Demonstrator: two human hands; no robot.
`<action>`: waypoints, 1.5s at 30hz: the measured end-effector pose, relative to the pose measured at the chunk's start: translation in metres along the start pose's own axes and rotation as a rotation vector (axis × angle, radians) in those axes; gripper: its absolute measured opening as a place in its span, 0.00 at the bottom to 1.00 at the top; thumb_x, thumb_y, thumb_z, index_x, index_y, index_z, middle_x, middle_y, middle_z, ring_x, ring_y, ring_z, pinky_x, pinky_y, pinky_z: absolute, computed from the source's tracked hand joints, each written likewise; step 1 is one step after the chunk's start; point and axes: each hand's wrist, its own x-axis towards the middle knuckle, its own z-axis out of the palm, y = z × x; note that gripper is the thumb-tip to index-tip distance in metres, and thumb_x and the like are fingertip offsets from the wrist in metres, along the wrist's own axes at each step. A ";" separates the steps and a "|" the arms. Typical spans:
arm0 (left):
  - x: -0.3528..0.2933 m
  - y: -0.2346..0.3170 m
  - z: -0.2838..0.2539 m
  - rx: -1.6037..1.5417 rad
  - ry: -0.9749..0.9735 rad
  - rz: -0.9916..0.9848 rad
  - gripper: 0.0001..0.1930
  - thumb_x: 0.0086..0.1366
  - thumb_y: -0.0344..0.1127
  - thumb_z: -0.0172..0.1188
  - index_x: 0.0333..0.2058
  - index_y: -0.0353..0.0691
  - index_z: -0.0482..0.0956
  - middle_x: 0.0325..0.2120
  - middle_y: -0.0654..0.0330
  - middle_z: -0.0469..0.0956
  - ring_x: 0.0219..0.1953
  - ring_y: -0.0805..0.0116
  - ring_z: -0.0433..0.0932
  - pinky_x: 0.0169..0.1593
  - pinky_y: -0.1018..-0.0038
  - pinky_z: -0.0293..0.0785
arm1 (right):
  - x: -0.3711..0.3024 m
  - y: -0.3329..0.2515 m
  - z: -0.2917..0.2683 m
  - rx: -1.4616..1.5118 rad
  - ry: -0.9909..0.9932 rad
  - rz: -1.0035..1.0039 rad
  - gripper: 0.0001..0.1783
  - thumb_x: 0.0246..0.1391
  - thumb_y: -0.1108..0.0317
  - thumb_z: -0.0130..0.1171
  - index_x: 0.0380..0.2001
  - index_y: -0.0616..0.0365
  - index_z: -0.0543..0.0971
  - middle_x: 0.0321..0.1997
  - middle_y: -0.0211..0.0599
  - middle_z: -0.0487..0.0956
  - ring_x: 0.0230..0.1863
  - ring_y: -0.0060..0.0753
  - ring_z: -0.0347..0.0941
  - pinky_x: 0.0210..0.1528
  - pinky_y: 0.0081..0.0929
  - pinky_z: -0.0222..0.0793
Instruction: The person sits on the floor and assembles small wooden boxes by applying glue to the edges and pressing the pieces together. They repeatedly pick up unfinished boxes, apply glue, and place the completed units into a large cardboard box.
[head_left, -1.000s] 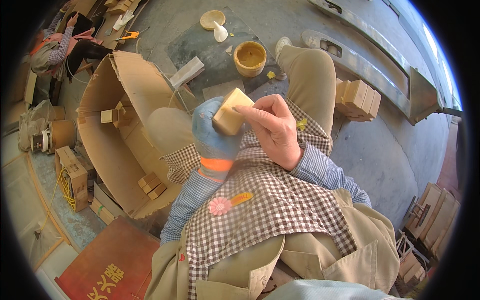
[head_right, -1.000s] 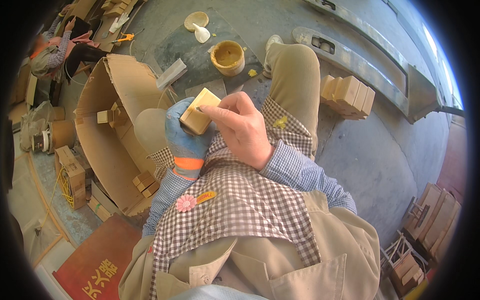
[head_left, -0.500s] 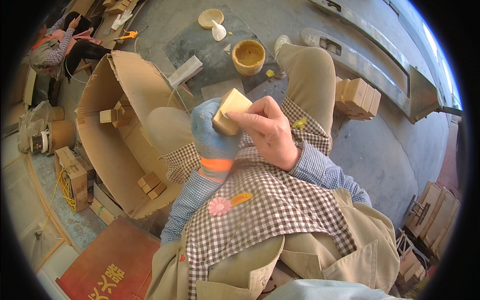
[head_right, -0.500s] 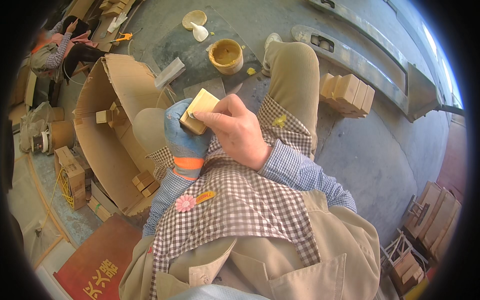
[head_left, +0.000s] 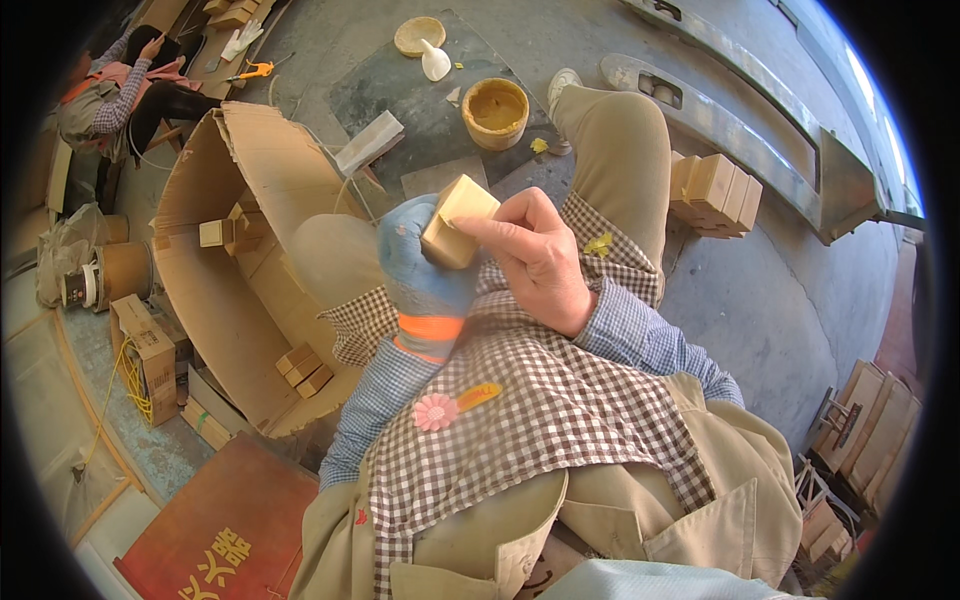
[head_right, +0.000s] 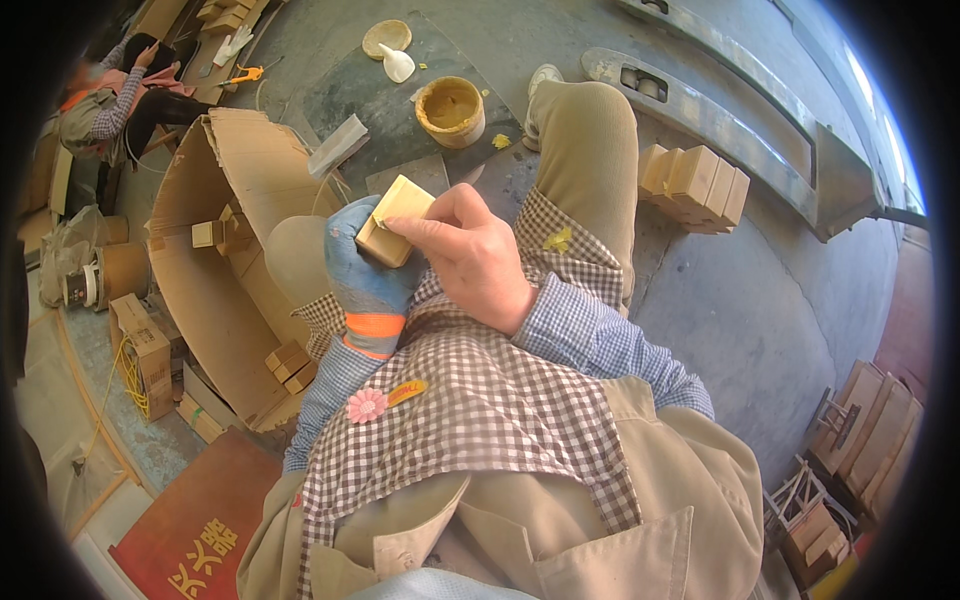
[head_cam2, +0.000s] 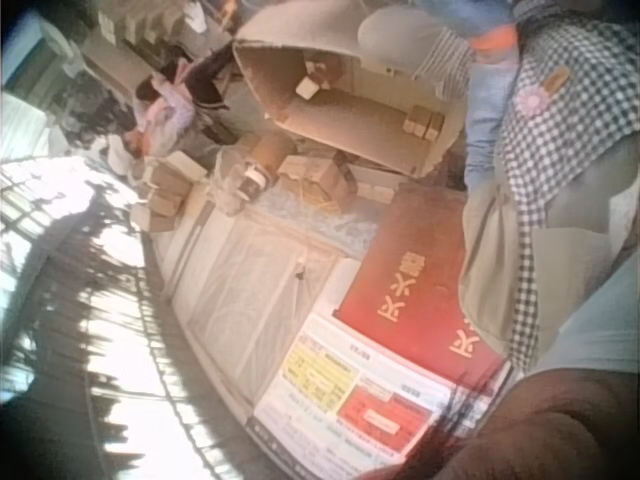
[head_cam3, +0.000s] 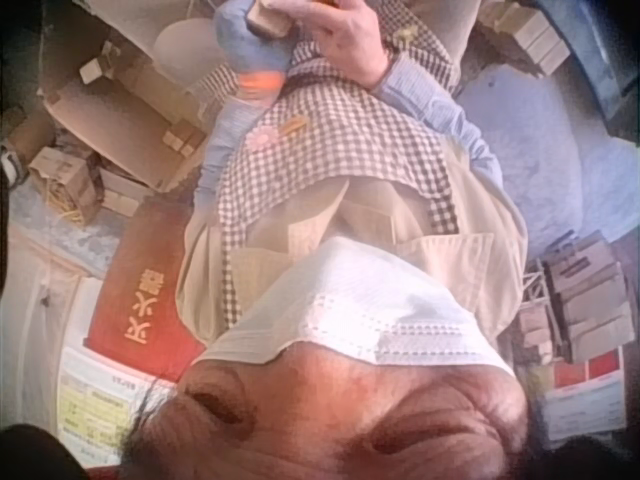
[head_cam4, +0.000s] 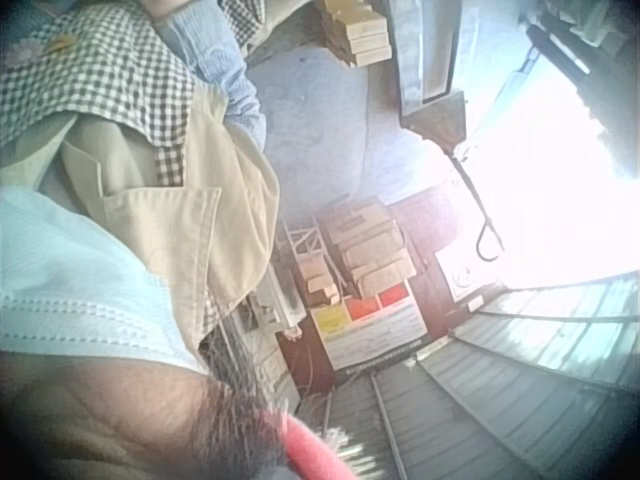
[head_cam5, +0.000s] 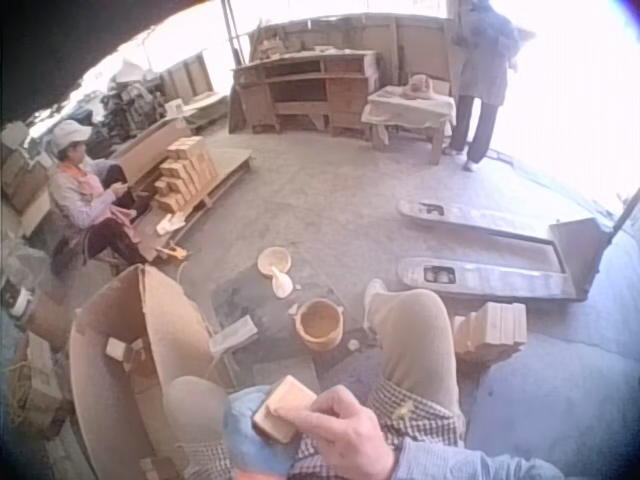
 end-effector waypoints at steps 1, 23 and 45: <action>0.000 -0.001 0.000 -0.009 0.004 -0.009 0.29 0.48 0.33 0.77 0.46 0.37 0.72 0.43 0.55 0.76 0.44 0.61 0.78 0.49 0.67 0.75 | 0.000 0.000 0.000 -0.009 -0.007 -0.010 0.22 0.48 0.82 0.63 0.46 0.48 0.86 0.35 0.34 0.73 0.34 0.34 0.76 0.36 0.28 0.77; 0.000 -0.003 -0.002 0.010 -0.054 -0.056 0.29 0.47 0.35 0.77 0.46 0.37 0.72 0.42 0.53 0.76 0.43 0.58 0.78 0.48 0.66 0.75 | 0.000 -0.001 0.004 0.029 0.019 -0.034 0.22 0.48 0.83 0.63 0.45 0.49 0.86 0.34 0.34 0.72 0.33 0.33 0.75 0.35 0.29 0.77; 0.004 0.010 -0.003 -0.075 -0.021 -0.102 0.22 0.44 0.27 0.72 0.41 0.33 0.79 0.37 0.54 0.82 0.39 0.61 0.81 0.45 0.68 0.77 | 0.006 0.008 -0.010 0.008 0.156 0.057 0.17 0.56 0.78 0.63 0.48 0.50 0.85 0.34 0.34 0.71 0.33 0.31 0.70 0.35 0.24 0.71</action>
